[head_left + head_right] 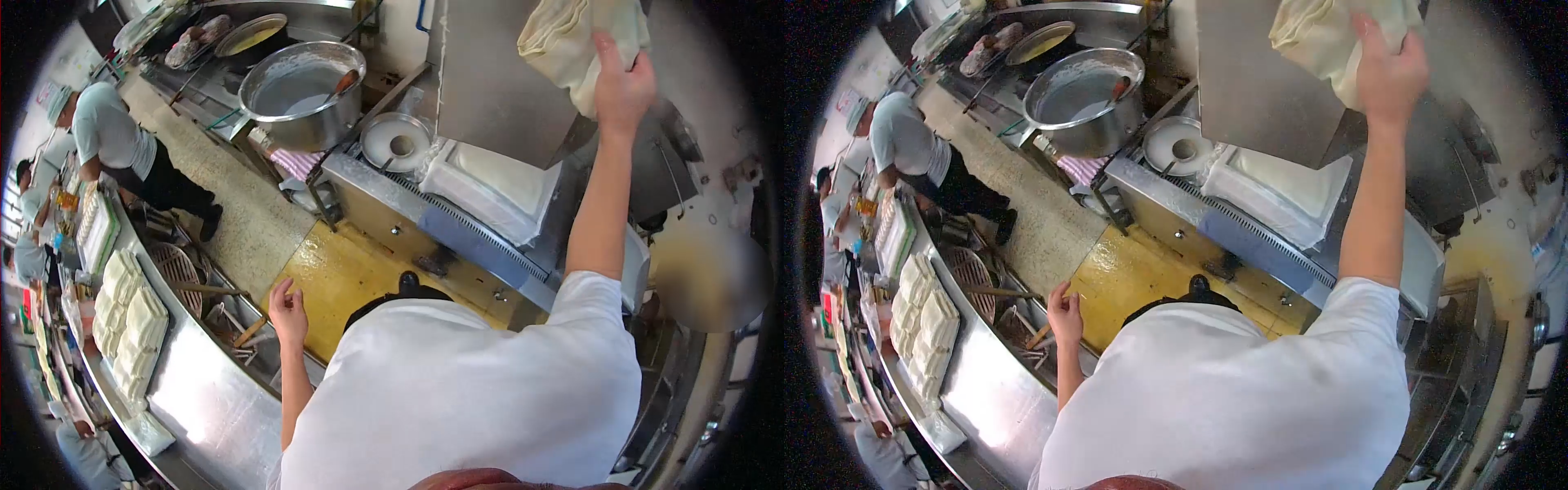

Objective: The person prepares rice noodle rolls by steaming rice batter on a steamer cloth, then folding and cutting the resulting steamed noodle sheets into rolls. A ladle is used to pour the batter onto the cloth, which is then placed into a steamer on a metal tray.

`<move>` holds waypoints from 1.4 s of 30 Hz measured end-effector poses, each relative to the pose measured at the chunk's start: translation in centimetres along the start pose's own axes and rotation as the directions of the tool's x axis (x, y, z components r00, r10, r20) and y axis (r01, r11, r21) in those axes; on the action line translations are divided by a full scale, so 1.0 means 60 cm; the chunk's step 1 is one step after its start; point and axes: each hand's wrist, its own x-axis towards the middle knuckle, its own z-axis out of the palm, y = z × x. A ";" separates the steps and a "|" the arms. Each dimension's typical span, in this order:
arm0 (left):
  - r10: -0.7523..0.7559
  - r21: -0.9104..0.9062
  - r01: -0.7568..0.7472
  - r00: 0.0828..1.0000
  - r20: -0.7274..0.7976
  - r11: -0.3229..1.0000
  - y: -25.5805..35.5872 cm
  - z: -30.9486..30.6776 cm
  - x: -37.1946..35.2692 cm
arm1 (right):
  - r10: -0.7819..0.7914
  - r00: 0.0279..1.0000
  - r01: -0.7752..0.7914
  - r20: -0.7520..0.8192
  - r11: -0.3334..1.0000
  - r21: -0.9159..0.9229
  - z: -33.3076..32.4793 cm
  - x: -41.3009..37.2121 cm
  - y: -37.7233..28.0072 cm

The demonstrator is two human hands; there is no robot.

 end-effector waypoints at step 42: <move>-0.623 -0.718 0.195 -0.380 -0.684 0.669 0.011 -0.117 -0.420 | -0.881 -0.443 -0.336 0.165 0.334 0.881 0.471 -1.095 -0.896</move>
